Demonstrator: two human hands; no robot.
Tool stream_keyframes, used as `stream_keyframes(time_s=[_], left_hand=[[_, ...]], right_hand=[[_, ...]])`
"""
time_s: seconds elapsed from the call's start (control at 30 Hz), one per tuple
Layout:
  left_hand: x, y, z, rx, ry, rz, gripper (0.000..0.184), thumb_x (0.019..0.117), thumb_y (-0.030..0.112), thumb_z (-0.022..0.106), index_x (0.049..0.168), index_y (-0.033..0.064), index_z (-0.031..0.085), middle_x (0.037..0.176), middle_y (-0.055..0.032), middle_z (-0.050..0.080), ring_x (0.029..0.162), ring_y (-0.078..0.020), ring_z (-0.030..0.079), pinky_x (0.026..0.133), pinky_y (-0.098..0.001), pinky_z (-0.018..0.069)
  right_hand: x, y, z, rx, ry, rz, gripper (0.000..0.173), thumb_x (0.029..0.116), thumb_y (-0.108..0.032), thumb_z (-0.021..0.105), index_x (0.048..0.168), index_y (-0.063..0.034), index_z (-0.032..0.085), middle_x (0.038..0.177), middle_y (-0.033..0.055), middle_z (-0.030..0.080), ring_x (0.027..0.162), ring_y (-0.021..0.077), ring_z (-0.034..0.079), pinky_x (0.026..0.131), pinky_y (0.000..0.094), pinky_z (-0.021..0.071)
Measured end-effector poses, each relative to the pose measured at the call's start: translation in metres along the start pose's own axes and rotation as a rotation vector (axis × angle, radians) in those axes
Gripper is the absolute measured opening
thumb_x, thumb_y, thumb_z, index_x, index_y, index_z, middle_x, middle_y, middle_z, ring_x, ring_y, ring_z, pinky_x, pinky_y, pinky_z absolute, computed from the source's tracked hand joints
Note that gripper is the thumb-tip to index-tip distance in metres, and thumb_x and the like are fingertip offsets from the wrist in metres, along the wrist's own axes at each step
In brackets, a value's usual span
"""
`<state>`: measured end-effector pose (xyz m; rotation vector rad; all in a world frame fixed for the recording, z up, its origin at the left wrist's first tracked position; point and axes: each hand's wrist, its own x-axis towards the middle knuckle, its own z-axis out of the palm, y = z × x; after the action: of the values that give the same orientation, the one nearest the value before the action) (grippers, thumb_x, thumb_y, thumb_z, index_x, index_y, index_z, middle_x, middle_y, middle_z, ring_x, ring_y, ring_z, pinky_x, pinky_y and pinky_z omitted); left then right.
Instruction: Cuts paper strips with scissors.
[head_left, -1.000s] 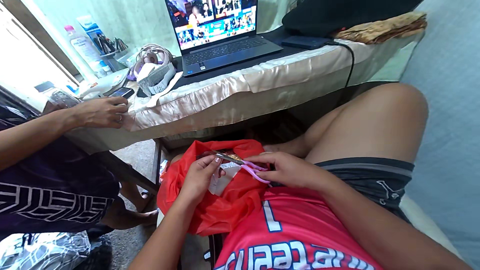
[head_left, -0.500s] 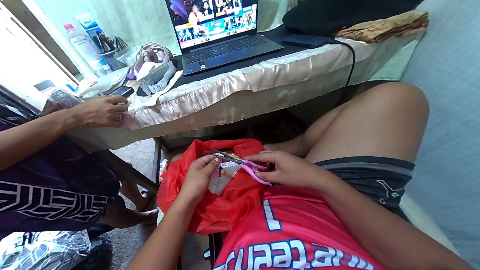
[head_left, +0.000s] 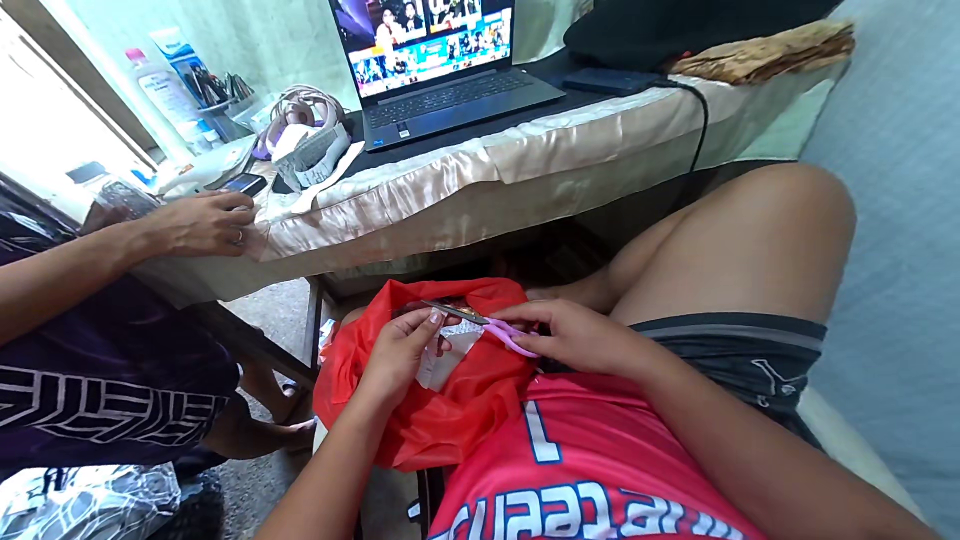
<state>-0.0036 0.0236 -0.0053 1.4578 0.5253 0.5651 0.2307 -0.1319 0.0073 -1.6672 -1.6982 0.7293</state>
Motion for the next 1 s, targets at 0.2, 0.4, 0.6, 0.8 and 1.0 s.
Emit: stream_keyframes(time_s=[0.2,0.4,0.6,0.8,1.0], left_hand=[[0.0008,-0.0003,0.0002,0.009,-0.035,-0.005,0.027,0.1072,0.008,0.047,0.121,-0.0027,0.067,0.11,-0.0139,0.073,0.081,-0.0178,0.069,0.075,-0.0318,0.058],[0.0002,-0.0014,0.0005,-0.012,-0.03,0.009,0.034,0.1025,0.001,0.044,0.131,-0.0027,0.062,0.109,-0.0146,0.072,0.08,-0.0178,0.067,0.072,-0.0317,0.0568],[0.0008,-0.002,0.0013,-0.032,-0.026,0.025,0.035,0.1031,0.003,0.046,0.136,-0.0033,0.057,0.108,-0.0148,0.072,0.075,-0.0163,0.065,0.069,-0.0293,0.0552],[0.0009,-0.0023,0.0015,-0.039,-0.032,0.03,0.038,0.1037,0.004,0.046,0.14,-0.0042,0.054,0.11,-0.0155,0.071,0.077,-0.0174,0.066,0.069,-0.0299,0.0558],[0.0009,-0.0025,0.0017,-0.034,-0.039,0.035,0.04,0.1031,0.003,0.045,0.141,-0.0048,0.053,0.112,-0.0154,0.071,0.076,-0.0169,0.065,0.068,-0.0293,0.0556]], right_hand=[[0.0011,0.0022,0.0014,0.022,0.026,-0.023,0.035,0.1024,-0.026,0.061,0.136,-0.0188,0.066,0.117,-0.0009,0.071,0.102,0.0048,0.067,0.093,0.0277,0.0551],[0.0006,0.0004,0.001,0.04,0.032,-0.013,0.036,0.1021,-0.025,0.061,0.137,-0.0195,0.065,0.117,-0.001,0.071,0.101,0.0051,0.067,0.091,0.0266,0.0551],[0.0006,0.0014,0.0018,0.048,0.037,-0.031,0.036,0.1017,-0.026,0.062,0.137,-0.0189,0.065,0.116,-0.0013,0.072,0.1,0.0048,0.067,0.091,0.0258,0.0556],[0.0001,0.0007,0.0016,0.053,0.028,-0.018,0.036,0.1016,-0.027,0.062,0.137,-0.019,0.065,0.116,-0.0016,0.072,0.099,0.0045,0.067,0.09,0.0263,0.056],[0.0009,0.0003,0.0022,0.054,0.025,-0.04,0.036,0.1014,-0.027,0.063,0.136,-0.0179,0.066,0.115,-0.0012,0.072,0.1,0.0044,0.067,0.09,0.0257,0.0557]])
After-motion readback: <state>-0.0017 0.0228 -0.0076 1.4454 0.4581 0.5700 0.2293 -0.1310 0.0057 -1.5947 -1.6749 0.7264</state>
